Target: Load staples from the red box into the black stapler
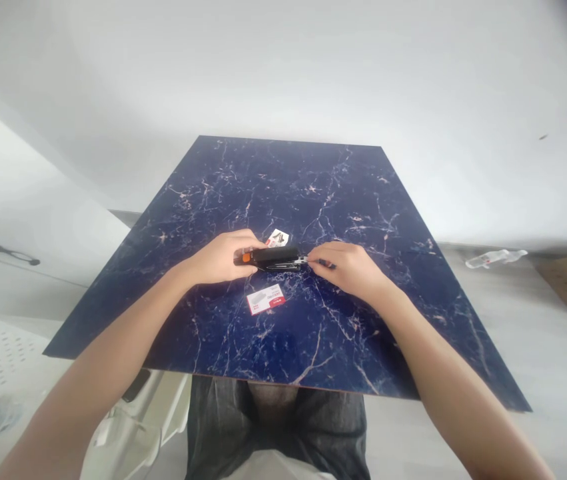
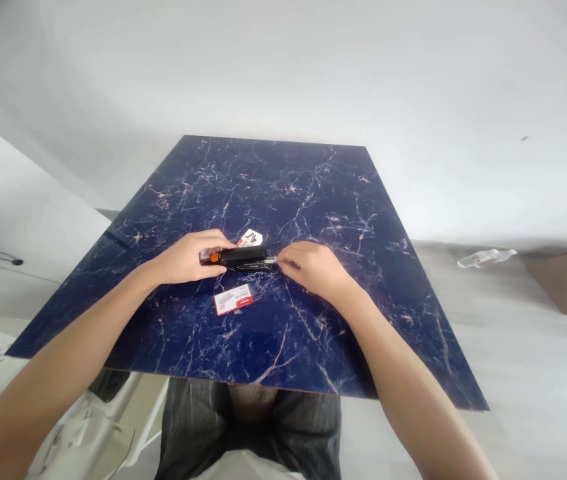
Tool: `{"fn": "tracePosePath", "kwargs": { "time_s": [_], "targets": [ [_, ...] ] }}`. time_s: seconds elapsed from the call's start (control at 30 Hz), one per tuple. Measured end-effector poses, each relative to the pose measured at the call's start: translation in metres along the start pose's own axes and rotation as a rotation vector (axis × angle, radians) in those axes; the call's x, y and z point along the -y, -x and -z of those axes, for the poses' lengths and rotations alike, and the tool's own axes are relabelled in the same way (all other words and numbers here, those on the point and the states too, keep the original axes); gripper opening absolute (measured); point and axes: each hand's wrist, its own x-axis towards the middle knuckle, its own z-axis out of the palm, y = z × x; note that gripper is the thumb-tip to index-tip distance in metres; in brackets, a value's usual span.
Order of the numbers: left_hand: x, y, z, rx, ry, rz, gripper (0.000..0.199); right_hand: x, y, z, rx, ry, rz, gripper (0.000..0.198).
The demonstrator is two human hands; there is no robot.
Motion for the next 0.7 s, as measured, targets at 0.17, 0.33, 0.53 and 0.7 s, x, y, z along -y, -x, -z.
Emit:
{"fn": "tracePosePath", "kwargs": {
  "time_s": [0.17, 0.33, 0.53, 0.7],
  "targets": [
    [-0.002, 0.000, 0.000, 0.002, 0.003, 0.002, 0.042, 0.000, 0.000, -0.008, -0.004, 0.035, 0.026, 0.017],
    [-0.004, 0.000, 0.001, 0.015, 0.011, 0.023, 0.040, -0.001, 0.000, -0.010, 0.025, 0.026, 0.014, 0.022],
    [-0.003, 0.001, 0.000, 0.023, 0.009, 0.021, 0.040, 0.006, -0.001, -0.001, 0.044, -0.061, -0.086, 0.022],
    [0.000, 0.002, 0.002, 0.054, -0.032, 0.034, 0.046, 0.012, -0.003, 0.015, -0.033, 0.039, -0.359, 0.020]
  ]
}}
